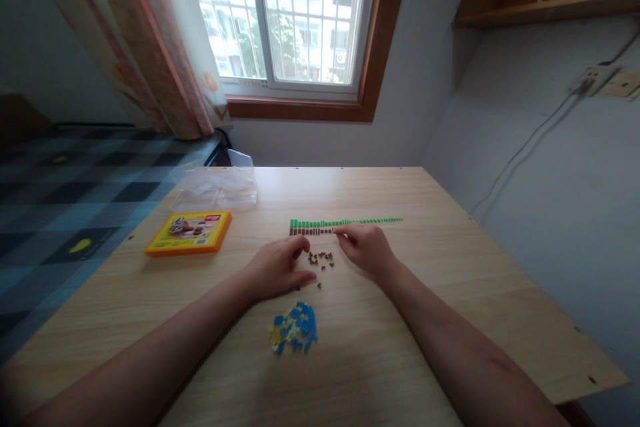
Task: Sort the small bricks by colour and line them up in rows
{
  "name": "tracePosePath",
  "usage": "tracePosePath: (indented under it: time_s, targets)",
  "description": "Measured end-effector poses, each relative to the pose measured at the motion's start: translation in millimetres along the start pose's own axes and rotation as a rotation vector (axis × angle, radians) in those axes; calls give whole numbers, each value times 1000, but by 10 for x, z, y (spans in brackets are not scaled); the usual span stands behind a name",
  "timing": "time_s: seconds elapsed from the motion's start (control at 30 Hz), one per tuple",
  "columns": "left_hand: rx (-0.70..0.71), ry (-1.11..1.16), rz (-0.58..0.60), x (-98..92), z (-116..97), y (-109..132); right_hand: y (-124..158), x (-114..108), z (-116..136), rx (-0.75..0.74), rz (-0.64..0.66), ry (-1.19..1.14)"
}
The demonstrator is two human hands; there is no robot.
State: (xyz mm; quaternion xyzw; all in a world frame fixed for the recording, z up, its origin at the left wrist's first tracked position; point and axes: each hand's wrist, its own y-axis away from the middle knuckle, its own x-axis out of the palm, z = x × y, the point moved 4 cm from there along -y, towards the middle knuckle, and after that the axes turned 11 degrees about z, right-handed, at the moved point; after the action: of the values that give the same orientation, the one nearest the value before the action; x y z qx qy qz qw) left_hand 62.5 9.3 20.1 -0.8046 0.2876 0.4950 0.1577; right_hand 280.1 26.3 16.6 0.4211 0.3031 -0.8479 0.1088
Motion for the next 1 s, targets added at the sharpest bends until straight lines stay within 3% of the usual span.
tracePosePath:
  time_s: [0.2,0.53,0.8,1.0]
  targets:
    - [53,-46,24,88,-126,-16,-2,107,8,-39,79,-156]
    - [-115,95,-107,133,-47,-66,8,163,-14,7,375,-256]
    - [-90,365,-275,37,152,-105,-8,155,-41,0,441,-290]
    - [-49,379,-290,46,199,-136,-35,166,-18,-32,451,-226]
